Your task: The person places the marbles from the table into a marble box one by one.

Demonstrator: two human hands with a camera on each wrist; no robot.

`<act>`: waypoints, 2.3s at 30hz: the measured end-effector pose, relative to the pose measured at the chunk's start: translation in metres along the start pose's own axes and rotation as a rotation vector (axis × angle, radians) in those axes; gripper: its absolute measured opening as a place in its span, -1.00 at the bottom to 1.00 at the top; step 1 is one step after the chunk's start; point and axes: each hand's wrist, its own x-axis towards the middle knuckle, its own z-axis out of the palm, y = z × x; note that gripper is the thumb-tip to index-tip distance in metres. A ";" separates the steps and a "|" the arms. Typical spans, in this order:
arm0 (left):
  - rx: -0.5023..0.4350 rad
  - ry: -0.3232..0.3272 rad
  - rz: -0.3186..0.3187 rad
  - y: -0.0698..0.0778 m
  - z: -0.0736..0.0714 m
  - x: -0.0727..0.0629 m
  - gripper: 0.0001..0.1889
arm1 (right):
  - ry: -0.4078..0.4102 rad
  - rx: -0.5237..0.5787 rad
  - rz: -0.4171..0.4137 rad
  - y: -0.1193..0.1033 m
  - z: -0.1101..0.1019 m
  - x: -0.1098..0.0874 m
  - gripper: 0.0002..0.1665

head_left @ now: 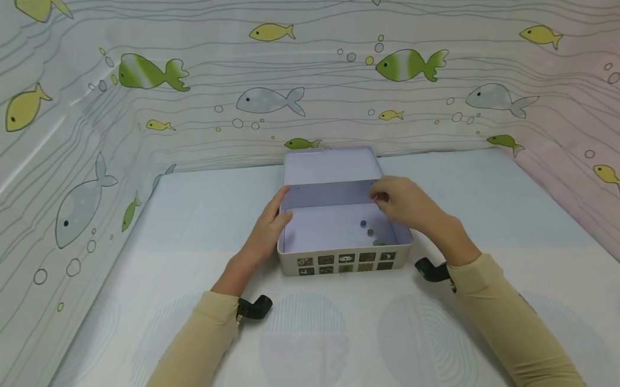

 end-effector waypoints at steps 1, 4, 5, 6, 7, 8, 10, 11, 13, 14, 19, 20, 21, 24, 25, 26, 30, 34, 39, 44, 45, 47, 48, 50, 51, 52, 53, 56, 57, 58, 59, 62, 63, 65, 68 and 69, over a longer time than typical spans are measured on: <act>0.000 0.000 -0.001 0.000 0.000 0.000 -0.36 | 0.006 0.001 0.001 0.000 -0.001 0.000 -0.78; 0.000 -0.001 0.002 -0.001 -0.001 0.000 -0.36 | 0.029 -0.006 -0.004 0.002 -0.003 -0.001 -0.76; -0.001 -0.001 0.004 -0.001 -0.001 0.000 -0.36 | 0.038 -0.009 -0.003 0.003 -0.003 -0.001 -0.76; 0.000 -0.001 0.004 -0.002 -0.001 0.000 -0.36 | 0.049 -0.012 -0.004 0.004 -0.004 -0.001 -0.75; -0.001 -0.002 0.007 -0.002 -0.001 0.000 -0.36 | 0.061 -0.016 -0.002 0.004 -0.005 -0.001 -0.75; -0.001 -0.003 0.009 -0.003 -0.001 0.000 -0.36 | 0.074 -0.020 -0.004 0.005 -0.006 -0.002 -0.74; -0.004 -0.006 0.012 -0.003 -0.001 0.000 -0.36 | 0.097 -0.022 -0.001 0.007 -0.008 -0.003 -0.74; -0.005 -0.007 0.014 -0.003 -0.001 0.000 -0.36 | 0.107 -0.019 -0.002 0.008 -0.008 -0.003 -0.74; -0.009 -0.005 0.012 -0.002 -0.001 0.000 -0.36 | 0.119 -0.012 -0.004 0.010 -0.010 -0.004 -0.74; -0.009 -0.004 0.011 -0.002 -0.001 0.000 -0.36 | 0.122 -0.011 -0.005 0.011 -0.011 -0.004 -0.74; -0.011 -0.001 0.006 -0.001 -0.001 0.000 -0.36 | 0.123 -0.030 0.015 0.017 -0.013 -0.005 -0.75; -0.012 -0.003 0.006 -0.001 -0.001 0.000 -0.36 | 0.119 -0.039 0.024 0.018 -0.014 -0.006 -0.76; -0.014 -0.004 0.006 -0.001 -0.001 0.000 -0.36 | 0.115 -0.045 0.035 0.020 -0.015 -0.006 -0.76; -0.014 -0.001 0.004 -0.001 -0.001 0.000 -0.36 | 0.095 -0.063 0.068 0.025 -0.016 -0.007 -0.75; -0.015 0.000 0.003 -0.001 -0.001 0.000 -0.36 | 0.089 -0.068 0.080 0.027 -0.017 -0.007 -0.75; -0.016 0.001 0.002 -0.001 -0.001 0.000 -0.36 | 0.080 -0.074 0.092 0.029 -0.017 -0.007 -0.76; -0.013 0.000 -0.001 -0.001 0.000 0.000 -0.36 | 0.034 -0.093 0.140 0.037 -0.019 -0.007 -0.76; -0.002 -0.003 0.000 -0.001 0.000 0.000 -0.36 | -0.018 -0.102 0.186 0.045 -0.021 -0.008 -0.74; -0.007 -0.001 0.008 -0.001 -0.001 0.000 -0.36 | -0.076 -0.098 0.253 0.055 -0.020 -0.010 -0.70; -0.015 -0.009 0.005 -0.002 -0.001 -0.001 -0.36 | -0.119 -0.084 0.313 0.065 -0.019 -0.012 -0.66; -0.016 -0.010 0.003 -0.002 -0.001 -0.001 -0.36 | -0.126 -0.082 0.322 0.067 -0.019 -0.012 -0.65; -0.014 -0.005 0.005 -0.002 -0.001 -0.001 -0.36 | -0.136 -0.083 0.337 0.069 -0.019 -0.013 -0.65; -0.012 -0.004 0.003 -0.002 -0.001 0.000 -0.36 | -0.142 -0.081 0.344 0.070 -0.018 -0.014 -0.65; -0.010 -0.003 0.004 -0.003 -0.001 0.000 -0.36 | -0.154 -0.083 0.355 0.072 -0.017 -0.014 -0.64; -0.009 -0.003 0.005 -0.003 0.000 0.000 -0.36 | -0.158 -0.086 0.359 0.073 -0.016 -0.015 -0.64; -0.009 -0.003 0.007 -0.003 0.000 0.001 -0.36 | -0.163 -0.089 0.360 0.075 -0.015 -0.015 -0.65; -0.010 -0.003 0.008 -0.003 0.000 0.001 -0.36 | -0.167 -0.093 0.359 0.076 -0.014 -0.015 -0.65; -0.012 -0.003 0.009 -0.003 0.000 0.001 -0.36 | -0.179 -0.100 0.357 0.080 -0.011 -0.015 -0.65; -0.011 -0.003 0.007 -0.003 0.000 0.001 -0.36 | -0.184 -0.103 0.359 0.081 -0.011 -0.015 -0.65; -0.009 -0.002 0.005 -0.003 0.000 0.001 -0.36 | -0.190 -0.105 0.361 0.082 -0.010 -0.015 -0.66; -0.007 -0.002 0.004 -0.003 0.000 0.001 -0.36 | -0.196 -0.105 0.362 0.082 -0.009 -0.015 -0.65; 0.002 0.000 0.000 -0.002 -0.001 0.001 -0.36 | -0.210 -0.105 0.367 0.083 -0.008 -0.014 -0.66; 0.002 0.001 0.000 -0.002 -0.001 0.001 -0.36 | -0.214 -0.105 0.366 0.083 -0.007 -0.014 -0.66; 0.001 0.002 0.001 -0.002 -0.001 0.000 -0.36 | -0.218 -0.102 0.361 0.083 -0.007 -0.014 -0.66; 0.000 0.000 0.000 -0.002 -0.001 0.000 -0.36 | -0.221 -0.095 0.357 0.083 -0.005 -0.015 -0.67; -0.003 -0.001 0.003 -0.002 -0.001 0.000 -0.36 | -0.222 -0.092 0.355 0.083 -0.005 -0.015 -0.68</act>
